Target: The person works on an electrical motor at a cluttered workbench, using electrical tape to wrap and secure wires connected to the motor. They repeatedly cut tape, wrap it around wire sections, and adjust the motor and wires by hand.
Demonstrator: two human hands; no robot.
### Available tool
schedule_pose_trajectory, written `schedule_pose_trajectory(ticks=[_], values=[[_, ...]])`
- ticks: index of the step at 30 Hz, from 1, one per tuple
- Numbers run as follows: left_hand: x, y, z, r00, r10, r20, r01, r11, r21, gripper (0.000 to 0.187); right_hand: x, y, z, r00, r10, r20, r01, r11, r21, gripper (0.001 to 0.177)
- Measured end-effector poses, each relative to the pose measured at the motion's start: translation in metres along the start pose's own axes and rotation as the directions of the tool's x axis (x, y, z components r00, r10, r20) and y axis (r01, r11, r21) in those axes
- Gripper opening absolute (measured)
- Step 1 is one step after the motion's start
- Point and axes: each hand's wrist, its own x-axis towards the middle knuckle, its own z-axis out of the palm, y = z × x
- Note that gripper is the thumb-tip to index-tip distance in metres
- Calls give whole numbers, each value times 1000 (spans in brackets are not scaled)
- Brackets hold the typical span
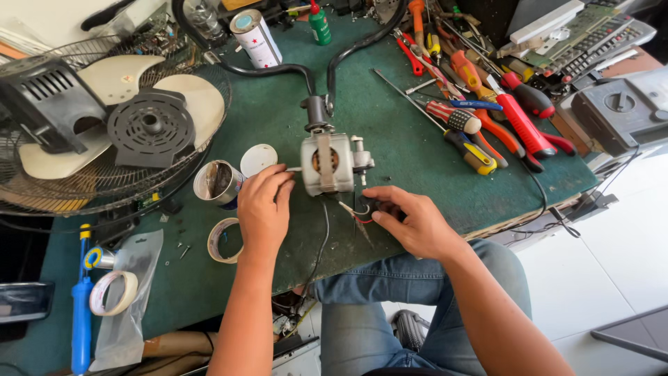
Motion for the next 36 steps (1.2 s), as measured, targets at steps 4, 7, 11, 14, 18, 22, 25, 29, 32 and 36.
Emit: schedule_pose_trajectory(ticks=[4, 7, 11, 14, 18, 22, 25, 29, 32, 36], values=[[-7, -20, 18, 989, -102, 104, 110, 991, -79, 29, 0, -8, 0, 997, -59, 40, 62, 995, -84, 41], [-11, -32, 25, 981, -108, 158, 110, 994, -3, 25, 0, -18, 0, 988, -129, 82, 140, 978, -153, 40], [3, -36, 26, 988, -80, 132, 71, 995, 71, 15, 5, -41, -3, 953, -261, 153, 283, 948, -144, 31], [-2, -61, 42, 985, -77, 156, 66, 995, 78, 15, 4, -39, -2, 959, -238, 152, 257, 959, -122, 30], [-3, -44, 35, 985, -100, 137, 96, 995, 41, 15, 1, -17, -2, 987, -143, 75, 152, 980, -127, 33], [-4, -35, 33, 993, -83, 79, 81, 996, 37, 15, 4, -11, -1, 999, -48, 7, 49, 988, -146, 25], [-7, -38, 34, 997, -43, 60, 40, 998, 41, 17, 3, -17, 2, 997, -73, 38, 79, 982, -170, 26], [-2, -46, 40, 999, 11, 52, -10, 1000, -12, 15, 7, -15, 5, 1000, -26, 9, 28, 976, -218, 25], [-2, -53, 42, 998, 16, 53, -14, 999, -42, 17, 7, 2, 7, 993, 89, -77, -98, 987, -129, 27], [-8, -74, 49, 993, 106, 53, -108, 994, 21, 20, 27, 2, 8, 965, 176, -193, -143, 974, 174, 37]])
